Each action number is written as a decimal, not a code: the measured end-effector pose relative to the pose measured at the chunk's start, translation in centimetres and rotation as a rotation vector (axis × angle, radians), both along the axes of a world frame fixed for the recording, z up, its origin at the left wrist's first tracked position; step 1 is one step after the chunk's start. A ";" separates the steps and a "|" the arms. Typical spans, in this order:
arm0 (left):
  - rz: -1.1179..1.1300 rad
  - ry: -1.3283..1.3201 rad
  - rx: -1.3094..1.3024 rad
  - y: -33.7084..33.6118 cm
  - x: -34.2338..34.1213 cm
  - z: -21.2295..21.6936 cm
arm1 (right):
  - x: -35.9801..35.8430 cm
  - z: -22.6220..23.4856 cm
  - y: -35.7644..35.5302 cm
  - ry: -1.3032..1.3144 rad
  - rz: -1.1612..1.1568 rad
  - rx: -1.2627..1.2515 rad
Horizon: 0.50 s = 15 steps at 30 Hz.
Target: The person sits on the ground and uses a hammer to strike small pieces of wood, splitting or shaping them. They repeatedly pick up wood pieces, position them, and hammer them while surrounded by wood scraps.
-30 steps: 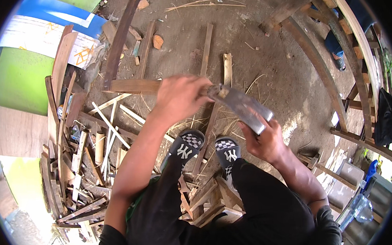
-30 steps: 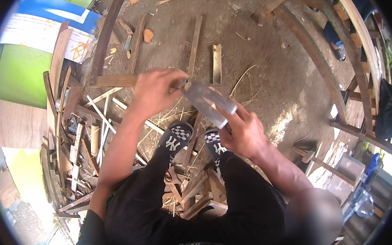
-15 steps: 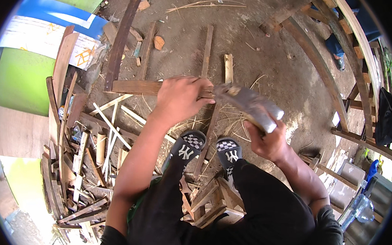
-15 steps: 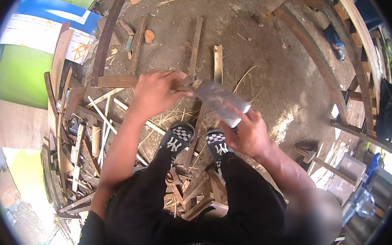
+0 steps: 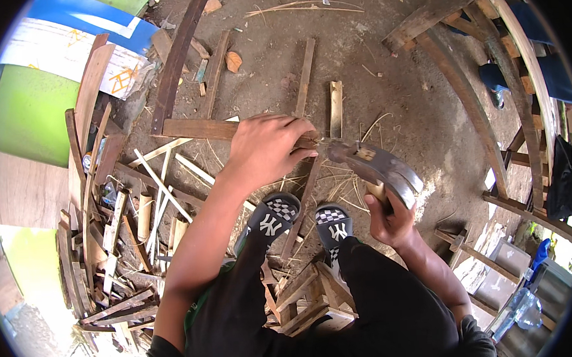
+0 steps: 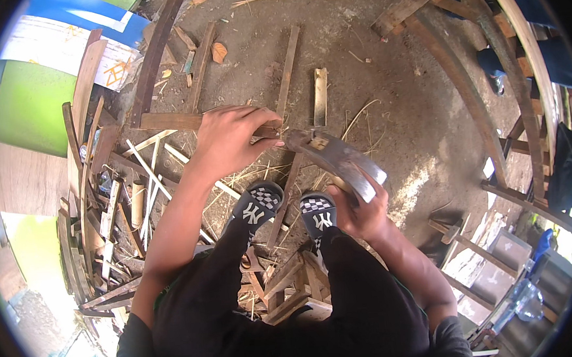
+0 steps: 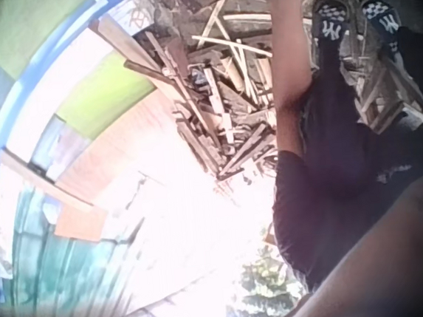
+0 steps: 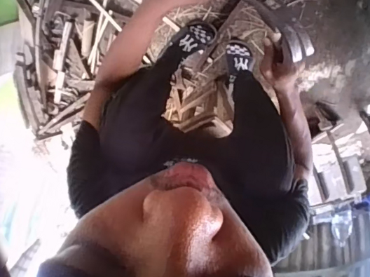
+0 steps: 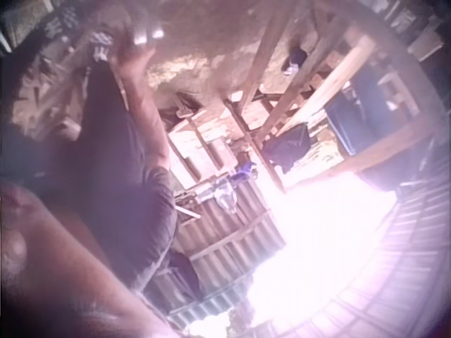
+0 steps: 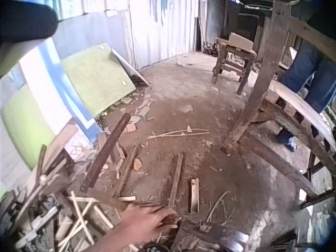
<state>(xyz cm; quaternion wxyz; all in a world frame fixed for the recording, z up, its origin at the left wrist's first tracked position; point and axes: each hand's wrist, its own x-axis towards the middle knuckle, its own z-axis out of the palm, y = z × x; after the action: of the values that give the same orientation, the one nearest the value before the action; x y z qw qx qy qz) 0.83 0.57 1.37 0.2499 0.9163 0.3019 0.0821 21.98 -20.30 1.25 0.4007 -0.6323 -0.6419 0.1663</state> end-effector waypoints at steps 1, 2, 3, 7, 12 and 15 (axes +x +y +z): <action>-0.005 0.012 0.002 0.0 0.0 0.2 | 0.1 -0.1 -0.3 0.010 -0.019 0.005; -0.010 0.024 0.004 0.0 -0.1 0.1 | 0.1 -0.3 -0.5 0.020 -0.039 0.011; -0.023 0.022 0.030 0.1 -0.1 0.1 | 0.1 -0.4 -0.4 0.015 -0.064 0.044; -0.043 0.037 0.055 0.5 0.1 0.0 | 0.1 0.5 0.8 0.003 -0.132 -0.019; -0.020 0.070 0.028 0.4 0.5 0.3 | -0.2 -0.4 0.7 0.180 -0.231 -0.085; -0.001 0.080 0.024 0.3 0.7 0.2 | 0.1 -0.2 0.3 0.146 -0.228 -0.109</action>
<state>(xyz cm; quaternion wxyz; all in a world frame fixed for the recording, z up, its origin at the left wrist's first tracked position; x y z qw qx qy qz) 1.55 0.84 1.58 0.2266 0.9219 0.3104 0.0487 22.08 -19.96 1.08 0.4276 -0.7081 -0.5251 0.2000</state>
